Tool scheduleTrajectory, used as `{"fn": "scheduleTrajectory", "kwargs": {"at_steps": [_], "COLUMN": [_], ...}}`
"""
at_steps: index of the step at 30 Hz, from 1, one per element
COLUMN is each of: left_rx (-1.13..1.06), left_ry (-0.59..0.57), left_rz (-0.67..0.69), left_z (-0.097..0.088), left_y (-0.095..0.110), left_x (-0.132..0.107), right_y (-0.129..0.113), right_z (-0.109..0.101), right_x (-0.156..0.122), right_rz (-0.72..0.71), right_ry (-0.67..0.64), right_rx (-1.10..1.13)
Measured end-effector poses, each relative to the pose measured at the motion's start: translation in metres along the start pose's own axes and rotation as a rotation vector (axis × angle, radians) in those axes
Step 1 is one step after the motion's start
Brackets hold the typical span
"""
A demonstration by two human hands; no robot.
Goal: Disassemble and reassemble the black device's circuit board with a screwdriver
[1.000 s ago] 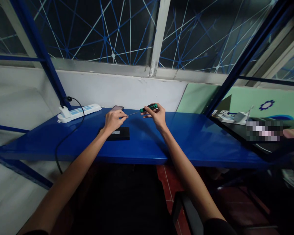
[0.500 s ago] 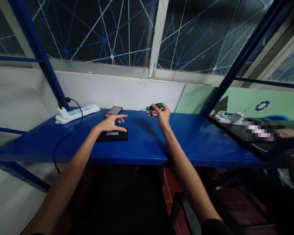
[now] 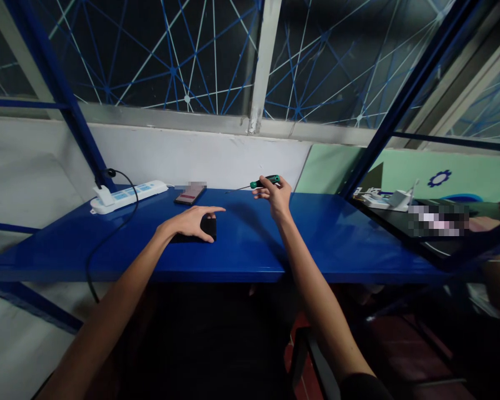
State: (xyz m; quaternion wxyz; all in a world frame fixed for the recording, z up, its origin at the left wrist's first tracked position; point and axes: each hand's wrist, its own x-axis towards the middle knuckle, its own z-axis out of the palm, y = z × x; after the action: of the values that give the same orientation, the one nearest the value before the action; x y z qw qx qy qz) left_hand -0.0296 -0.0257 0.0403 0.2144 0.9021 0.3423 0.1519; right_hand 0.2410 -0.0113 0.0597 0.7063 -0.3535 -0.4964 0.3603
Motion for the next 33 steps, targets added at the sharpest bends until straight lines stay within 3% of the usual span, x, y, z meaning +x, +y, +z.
{"fn": "scheduleTrajectory", "kwargs": {"at_steps": [5,8,21,33], "left_rx": [-0.242,-0.344,-0.349,-0.354], "left_ry": [0.241,0.320,0.345,0.322], "left_rz": [0.136,0.161,0.116,0.095], "left_z": [-0.009,-0.010,-0.007,-0.006], "left_y": [-0.004,-0.005,-0.002,0.006], "left_x": [-0.003,-0.005,-0.004,-0.002], "right_y": [-0.004,-0.007,-0.007,-0.002], "right_z": [-0.003,-0.002,0.013,0.014], "right_x": [0.000,-0.002,-0.013,-0.013], "right_rz": [-0.054,-0.075,-0.036,-0.035], "right_ry": [-0.021,-0.052,-0.130,-0.145], "right_rx": [0.032,0.044,-0.101,-0.079]}}
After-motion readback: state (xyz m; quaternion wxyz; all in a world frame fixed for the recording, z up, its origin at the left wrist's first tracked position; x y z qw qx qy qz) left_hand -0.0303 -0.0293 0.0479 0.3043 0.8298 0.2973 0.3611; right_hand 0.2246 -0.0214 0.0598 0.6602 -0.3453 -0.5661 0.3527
